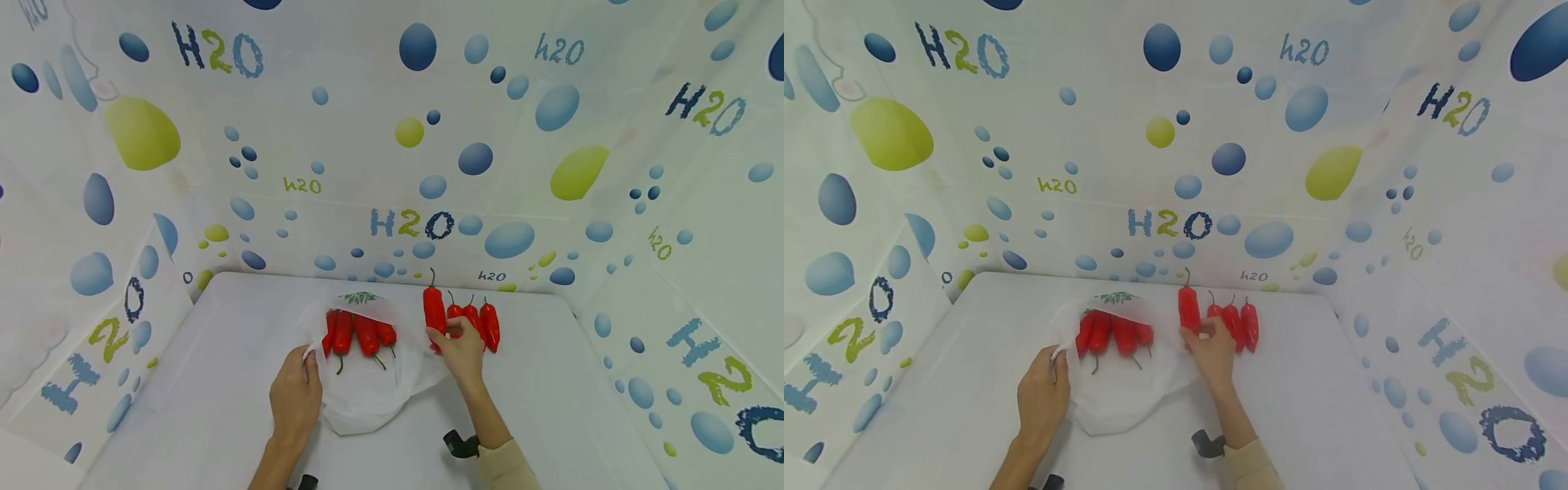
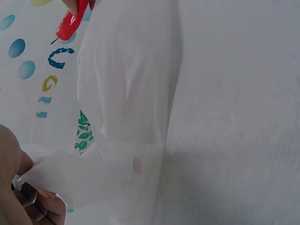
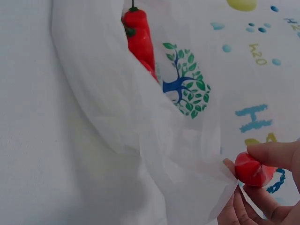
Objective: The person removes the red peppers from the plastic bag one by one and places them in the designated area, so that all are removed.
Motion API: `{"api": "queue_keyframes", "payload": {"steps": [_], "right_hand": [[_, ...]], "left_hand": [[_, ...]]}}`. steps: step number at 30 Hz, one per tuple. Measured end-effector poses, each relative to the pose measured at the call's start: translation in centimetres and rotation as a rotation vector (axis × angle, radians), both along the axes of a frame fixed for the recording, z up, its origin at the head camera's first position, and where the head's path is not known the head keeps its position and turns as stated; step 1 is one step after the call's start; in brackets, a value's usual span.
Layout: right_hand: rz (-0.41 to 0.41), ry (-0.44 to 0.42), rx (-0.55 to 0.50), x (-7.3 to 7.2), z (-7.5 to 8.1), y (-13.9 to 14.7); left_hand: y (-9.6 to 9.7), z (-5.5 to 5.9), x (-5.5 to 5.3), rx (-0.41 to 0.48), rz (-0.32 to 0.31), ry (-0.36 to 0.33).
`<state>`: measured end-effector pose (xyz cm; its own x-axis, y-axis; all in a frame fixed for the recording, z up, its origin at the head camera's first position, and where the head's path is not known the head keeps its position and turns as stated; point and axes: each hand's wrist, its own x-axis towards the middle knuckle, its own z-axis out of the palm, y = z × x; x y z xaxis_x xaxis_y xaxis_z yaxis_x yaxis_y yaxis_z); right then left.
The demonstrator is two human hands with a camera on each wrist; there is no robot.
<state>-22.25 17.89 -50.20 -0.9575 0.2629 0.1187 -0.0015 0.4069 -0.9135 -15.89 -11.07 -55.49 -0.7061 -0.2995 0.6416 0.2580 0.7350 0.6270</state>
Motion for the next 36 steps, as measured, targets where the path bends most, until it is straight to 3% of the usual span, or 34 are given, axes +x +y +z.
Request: {"api": "queue_keyframes", "payload": {"steps": [5,16,23,36], "right_hand": [[-0.057,0.025,0.12,-0.5,-1.3,0.5],[-0.114,0.173,0.325,-1.3,-4.0,1.2],[-0.126,0.119,0.385,-1.5,-4.8,1.5],[-0.113,0.04,0.39,-1.8,-5.7,2.2]], "left_hand": [[0.0,-0.1,0.0,-0.007,0.004,-0.004],[0.0,-0.3,-0.1,-0.004,-0.006,-0.018],[0.1,-0.3,-0.1,-0.007,-0.003,-0.023],[0.2,-0.1,0.1,-0.005,-0.008,-0.035]]}}
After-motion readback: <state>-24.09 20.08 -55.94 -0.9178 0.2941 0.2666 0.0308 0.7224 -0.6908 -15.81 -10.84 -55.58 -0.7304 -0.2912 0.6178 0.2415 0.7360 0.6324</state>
